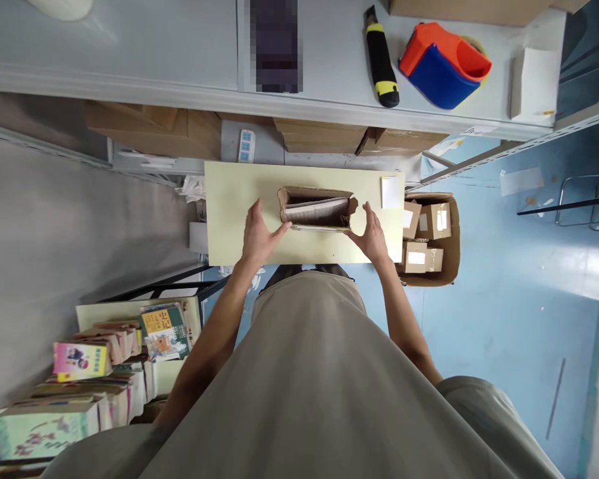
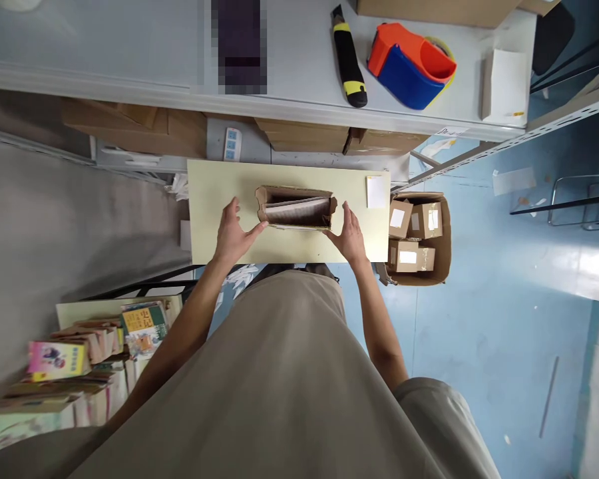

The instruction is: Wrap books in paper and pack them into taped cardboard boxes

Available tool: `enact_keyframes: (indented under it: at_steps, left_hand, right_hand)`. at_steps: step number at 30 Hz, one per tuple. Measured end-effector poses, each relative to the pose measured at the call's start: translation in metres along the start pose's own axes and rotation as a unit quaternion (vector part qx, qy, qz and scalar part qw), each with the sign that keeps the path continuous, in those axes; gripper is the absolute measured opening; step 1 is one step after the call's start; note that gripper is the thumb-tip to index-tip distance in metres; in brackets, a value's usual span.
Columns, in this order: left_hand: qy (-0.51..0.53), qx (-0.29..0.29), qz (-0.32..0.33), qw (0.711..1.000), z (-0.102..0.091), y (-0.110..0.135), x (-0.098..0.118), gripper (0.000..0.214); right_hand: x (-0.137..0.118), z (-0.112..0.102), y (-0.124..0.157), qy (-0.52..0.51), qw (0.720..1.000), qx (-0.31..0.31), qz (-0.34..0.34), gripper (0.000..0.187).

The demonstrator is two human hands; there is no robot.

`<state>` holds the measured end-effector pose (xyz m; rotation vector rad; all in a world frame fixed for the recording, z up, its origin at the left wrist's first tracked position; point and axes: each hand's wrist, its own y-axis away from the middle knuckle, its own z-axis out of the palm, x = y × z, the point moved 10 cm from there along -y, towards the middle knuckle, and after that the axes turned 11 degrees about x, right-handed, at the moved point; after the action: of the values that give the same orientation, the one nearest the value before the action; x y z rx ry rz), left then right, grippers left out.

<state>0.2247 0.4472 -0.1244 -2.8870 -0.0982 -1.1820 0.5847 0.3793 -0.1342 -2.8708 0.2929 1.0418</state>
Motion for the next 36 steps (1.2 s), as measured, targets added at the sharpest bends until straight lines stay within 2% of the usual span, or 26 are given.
enact_keyframes:
  at_steps: [2,4,7,9,12,14,20,24,28,30,31,34,36]
  left_hand:
    - [0.035,-0.044,0.013,0.998,0.013,0.005,-0.001,0.095]
    - [0.059,-0.078,0.041,0.994,0.025,0.009,0.006,0.089]
    - [0.069,-0.099,0.068,0.99,0.04,0.013,0.018,0.083]
    - [0.071,-0.09,0.061,0.992,0.046,0.011,0.02,0.084]
    - [0.081,-0.041,0.017,0.996,0.048,0.002,0.011,0.1]
    - [0.083,-0.027,0.012,0.996,0.049,-0.005,0.008,0.105]
    - [0.038,-0.103,0.094,0.989,0.065,-0.014,0.022,0.057]
    - [0.026,-0.135,0.1,0.985,0.071,-0.015,0.023,0.052]
    - [0.025,-0.136,0.078,0.987,0.078,-0.025,0.018,0.043]
    - [0.037,-0.116,0.042,0.992,0.08,-0.034,0.011,0.048]
    - [0.042,-0.099,0.019,0.994,0.081,-0.038,0.008,0.059]
    - [0.041,-0.045,-0.004,0.998,0.079,-0.046,0.008,0.097]
    - [0.028,-0.023,0.028,0.999,0.076,-0.048,0.018,0.099]
  right_hand:
    - [0.001,0.005,-0.004,-0.021,1.0,-0.019,0.001,0.101]
    - [-0.003,0.011,-0.007,-0.033,0.999,-0.031,-0.008,0.093]
    - [-0.011,0.02,-0.01,-0.038,0.998,-0.049,-0.019,0.086]
    - [-0.015,0.026,-0.011,-0.036,0.997,-0.059,-0.027,0.083]
    - [-0.017,0.033,-0.013,-0.032,0.997,-0.065,-0.039,0.079]
    - [-0.017,0.037,-0.013,-0.03,0.996,-0.067,-0.044,0.075]
    - [-0.021,0.039,-0.014,-0.023,0.996,-0.055,-0.069,0.065]
    - [-0.023,0.039,-0.015,-0.009,0.996,-0.056,-0.072,0.061]
    - [-0.017,0.041,-0.021,0.011,0.998,-0.042,-0.05,0.051]
    - [-0.012,0.043,-0.026,0.02,0.999,-0.034,-0.031,0.047]
    - [-0.009,0.044,-0.028,0.022,0.999,-0.029,-0.019,0.048]
    - [-0.002,0.045,-0.034,0.019,1.0,-0.012,0.015,0.07]
    - [-0.002,0.044,-0.036,0.01,1.0,-0.006,0.024,0.087]
